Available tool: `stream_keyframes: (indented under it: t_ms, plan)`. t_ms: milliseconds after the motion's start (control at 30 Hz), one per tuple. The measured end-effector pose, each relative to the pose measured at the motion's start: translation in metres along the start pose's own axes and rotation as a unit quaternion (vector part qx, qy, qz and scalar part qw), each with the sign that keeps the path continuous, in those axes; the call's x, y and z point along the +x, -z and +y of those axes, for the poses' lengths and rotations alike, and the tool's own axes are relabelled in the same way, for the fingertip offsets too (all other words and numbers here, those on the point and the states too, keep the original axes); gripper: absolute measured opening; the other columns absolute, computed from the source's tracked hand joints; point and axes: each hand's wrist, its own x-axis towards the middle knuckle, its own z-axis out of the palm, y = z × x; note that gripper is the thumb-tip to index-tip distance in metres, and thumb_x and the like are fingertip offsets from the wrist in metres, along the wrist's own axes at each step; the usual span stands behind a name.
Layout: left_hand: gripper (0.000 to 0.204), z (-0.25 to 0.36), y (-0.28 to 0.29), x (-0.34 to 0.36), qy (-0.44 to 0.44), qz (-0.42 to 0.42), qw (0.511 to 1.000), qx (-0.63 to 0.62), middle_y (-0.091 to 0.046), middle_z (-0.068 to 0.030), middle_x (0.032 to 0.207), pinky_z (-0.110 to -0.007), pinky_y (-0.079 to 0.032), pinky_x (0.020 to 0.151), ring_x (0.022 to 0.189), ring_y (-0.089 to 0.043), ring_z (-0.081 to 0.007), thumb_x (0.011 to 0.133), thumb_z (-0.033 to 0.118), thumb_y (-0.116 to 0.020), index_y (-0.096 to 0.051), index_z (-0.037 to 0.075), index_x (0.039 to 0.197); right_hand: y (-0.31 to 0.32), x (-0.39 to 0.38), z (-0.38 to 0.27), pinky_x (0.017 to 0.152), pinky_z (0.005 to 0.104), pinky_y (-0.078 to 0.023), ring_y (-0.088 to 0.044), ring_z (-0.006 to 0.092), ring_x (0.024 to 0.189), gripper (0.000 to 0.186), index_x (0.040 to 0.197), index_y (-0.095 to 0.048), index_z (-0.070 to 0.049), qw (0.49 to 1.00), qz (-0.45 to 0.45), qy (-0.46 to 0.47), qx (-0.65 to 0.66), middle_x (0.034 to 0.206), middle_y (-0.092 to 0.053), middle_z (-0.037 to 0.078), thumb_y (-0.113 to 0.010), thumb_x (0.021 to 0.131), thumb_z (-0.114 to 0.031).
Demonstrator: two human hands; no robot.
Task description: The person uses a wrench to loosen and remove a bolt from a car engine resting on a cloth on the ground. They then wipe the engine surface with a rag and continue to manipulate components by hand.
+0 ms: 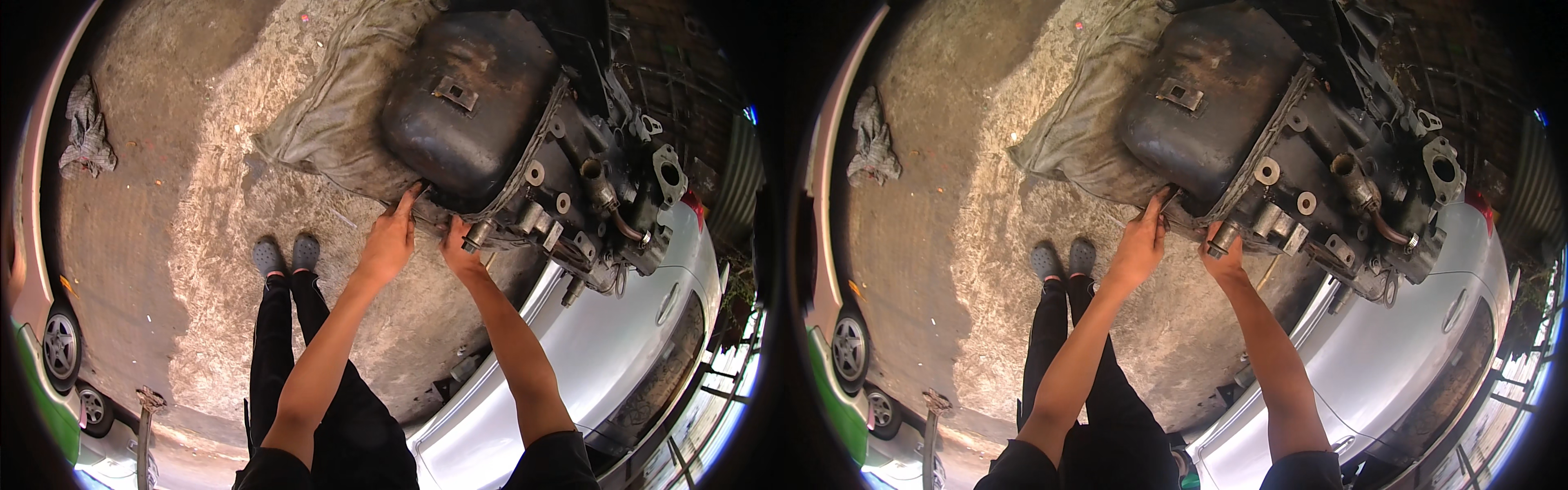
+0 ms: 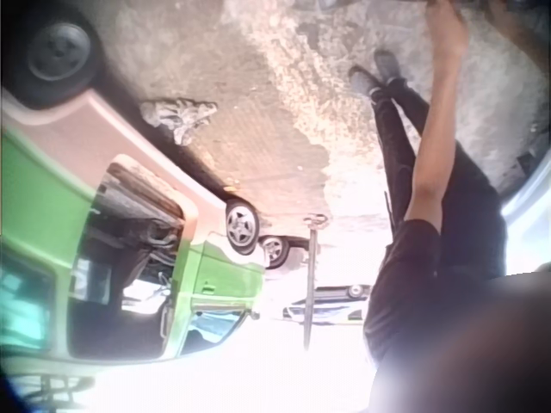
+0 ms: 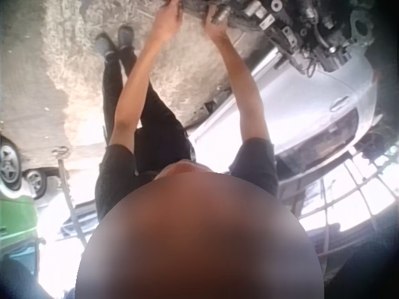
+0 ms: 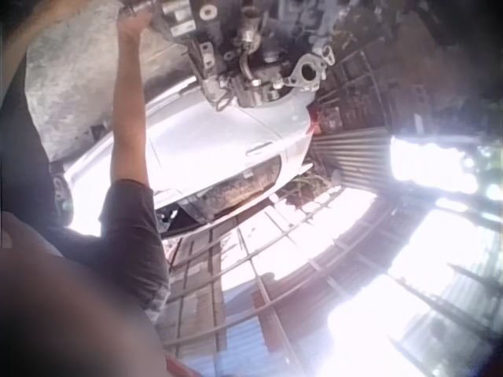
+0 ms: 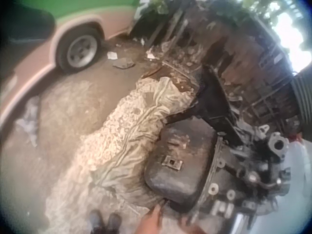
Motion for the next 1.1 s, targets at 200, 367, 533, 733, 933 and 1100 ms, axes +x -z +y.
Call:
stream_keyframes:
  t_ms: [200,367,533,733,933,1100]
  plan:
    - [0.053,-0.020,0.002,0.008,-0.037,-0.026,0.996,-0.074,-0.060,-0.0253,0.077,-0.049,-0.042,0.063,0.073,-0.062,-0.0426,0.096,0.002,-0.047,-0.040,0.022,0.144,0.030,0.009,-0.030,0.071,0.0341,-0.046,-0.053,0.0179,0.074,0.025,0.090,-0.056,-0.015,0.993,-0.092,-0.017,-0.066,0.083,-0.057,-0.001,-0.045,0.100,-0.035]
    - [0.050,-0.025,0.013,0.012,-0.004,-0.094,0.993,-0.070,-0.058,-0.0239,0.074,-0.026,-0.049,0.072,0.071,-0.062,-0.0407,0.097,0.003,-0.048,-0.041,0.021,0.143,0.043,0.012,-0.039,0.087,0.0392,-0.045,-0.054,0.0164,0.098,0.022,0.105,-0.054,-0.015,0.979,-0.179,-0.031,-0.087,0.099,-0.057,-0.001,-0.044,0.099,-0.033]
    - [0.062,-0.028,0.014,0.012,-0.004,-0.095,0.995,-0.028,-0.062,-0.0228,0.080,-0.046,-0.050,0.072,0.078,-0.064,-0.0404,0.090,-0.006,-0.050,-0.042,0.022,0.144,0.040,0.012,-0.040,0.092,0.0408,-0.044,-0.053,0.0161,0.103,0.024,0.108,-0.052,-0.015,0.964,-0.158,-0.123,0.174,0.101,-0.057,-0.001,-0.041,0.101,-0.035]
    - [0.069,-0.038,0.009,0.012,-0.030,-0.077,0.996,-0.032,-0.065,-0.0216,0.086,-0.048,-0.048,0.070,0.081,-0.065,-0.0398,0.085,-0.011,-0.051,-0.044,0.023,0.144,0.024,0.004,-0.017,0.093,0.0393,-0.043,-0.052,0.0155,0.106,0.031,0.110,-0.052,-0.018,0.973,-0.149,-0.091,0.149,0.107,-0.056,-0.002,-0.034,0.102,-0.042]
    - [0.056,-0.041,0.007,0.014,-0.064,-0.045,0.995,-0.059,-0.061,-0.0242,0.079,-0.038,-0.050,0.066,0.067,-0.060,-0.0362,0.091,-0.005,-0.052,-0.050,0.021,0.141,0.009,-0.002,0.002,0.091,0.0386,-0.043,-0.053,0.0155,0.104,0.033,0.109,-0.055,-0.016,0.990,-0.107,-0.038,0.080,0.107,-0.057,-0.001,-0.037,0.100,-0.043]
    - [0.049,-0.039,0.002,0.010,-0.020,-0.052,0.996,-0.075,-0.058,-0.0253,0.076,-0.036,-0.048,0.062,0.059,-0.055,-0.0342,0.096,0.002,-0.053,-0.051,0.020,0.141,0.053,0.016,-0.045,0.078,0.0403,-0.050,-0.062,0.0255,0.087,0.025,0.102,-0.058,-0.006,0.979,-0.182,0.008,-0.093,0.093,-0.063,0.008,-0.061,0.088,-0.027]
